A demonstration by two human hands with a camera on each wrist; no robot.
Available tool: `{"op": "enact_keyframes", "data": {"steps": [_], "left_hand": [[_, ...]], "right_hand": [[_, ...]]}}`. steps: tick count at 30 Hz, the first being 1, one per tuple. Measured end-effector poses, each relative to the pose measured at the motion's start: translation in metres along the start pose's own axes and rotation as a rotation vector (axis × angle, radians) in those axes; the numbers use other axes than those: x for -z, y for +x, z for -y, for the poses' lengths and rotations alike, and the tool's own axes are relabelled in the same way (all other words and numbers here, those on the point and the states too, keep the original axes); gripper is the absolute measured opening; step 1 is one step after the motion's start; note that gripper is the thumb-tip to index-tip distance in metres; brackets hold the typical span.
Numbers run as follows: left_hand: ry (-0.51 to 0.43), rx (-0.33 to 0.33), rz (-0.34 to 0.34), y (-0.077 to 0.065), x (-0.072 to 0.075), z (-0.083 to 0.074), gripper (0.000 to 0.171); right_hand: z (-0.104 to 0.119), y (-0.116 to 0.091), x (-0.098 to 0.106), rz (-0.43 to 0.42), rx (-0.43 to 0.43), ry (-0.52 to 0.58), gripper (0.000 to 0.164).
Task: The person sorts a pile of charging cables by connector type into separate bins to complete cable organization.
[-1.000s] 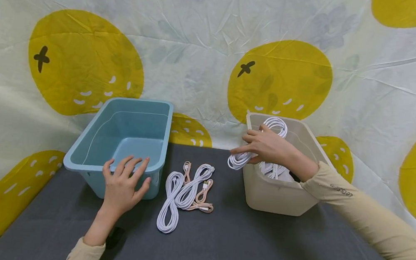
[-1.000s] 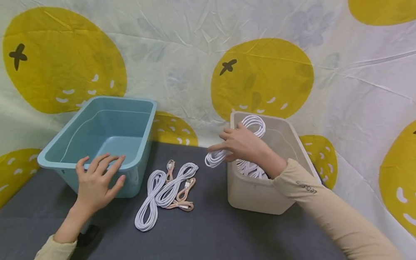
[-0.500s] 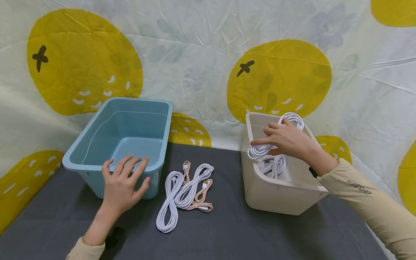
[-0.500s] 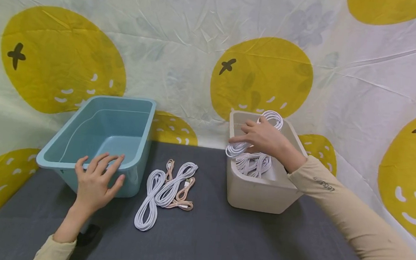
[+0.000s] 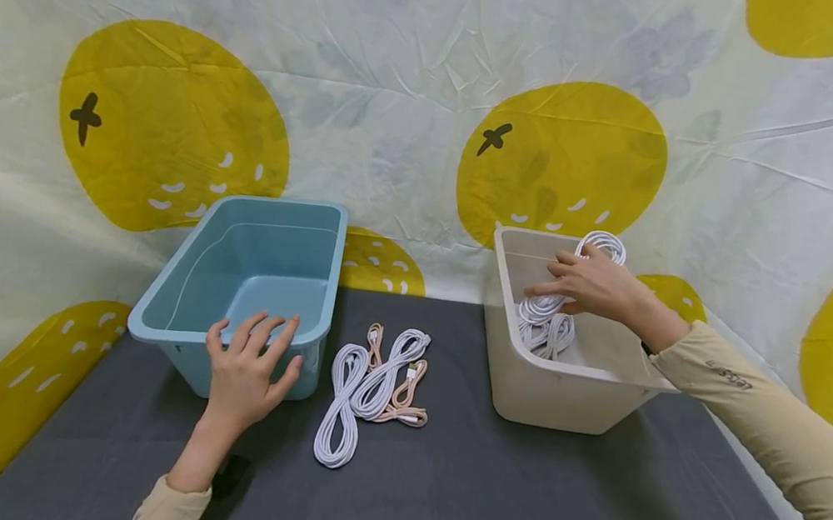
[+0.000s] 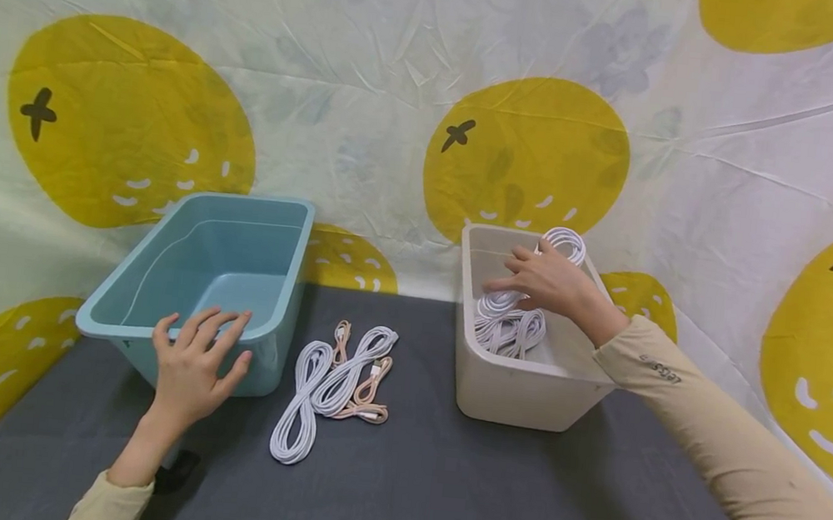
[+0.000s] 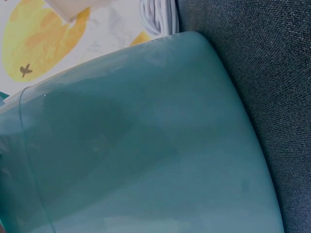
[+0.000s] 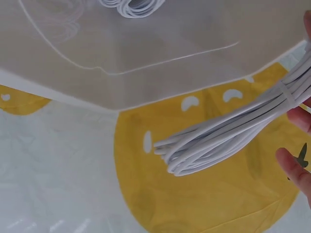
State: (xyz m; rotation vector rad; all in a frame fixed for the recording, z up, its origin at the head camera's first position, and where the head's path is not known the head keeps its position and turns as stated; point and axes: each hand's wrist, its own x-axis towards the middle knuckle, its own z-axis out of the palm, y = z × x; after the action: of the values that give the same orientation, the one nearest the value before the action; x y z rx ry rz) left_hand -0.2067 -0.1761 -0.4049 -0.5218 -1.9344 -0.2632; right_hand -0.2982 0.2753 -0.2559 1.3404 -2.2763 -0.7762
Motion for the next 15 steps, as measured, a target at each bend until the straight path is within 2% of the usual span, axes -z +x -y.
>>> {"op": "enact_keyframes", "data": {"steps": [15], "left_hand": [[0.0, -0.002, 0.003, 0.0, 0.0, 0.0, 0.044]], "right_hand": [[-0.008, -0.007, -0.019, -0.034, 0.072, -0.044, 0.057]]}}
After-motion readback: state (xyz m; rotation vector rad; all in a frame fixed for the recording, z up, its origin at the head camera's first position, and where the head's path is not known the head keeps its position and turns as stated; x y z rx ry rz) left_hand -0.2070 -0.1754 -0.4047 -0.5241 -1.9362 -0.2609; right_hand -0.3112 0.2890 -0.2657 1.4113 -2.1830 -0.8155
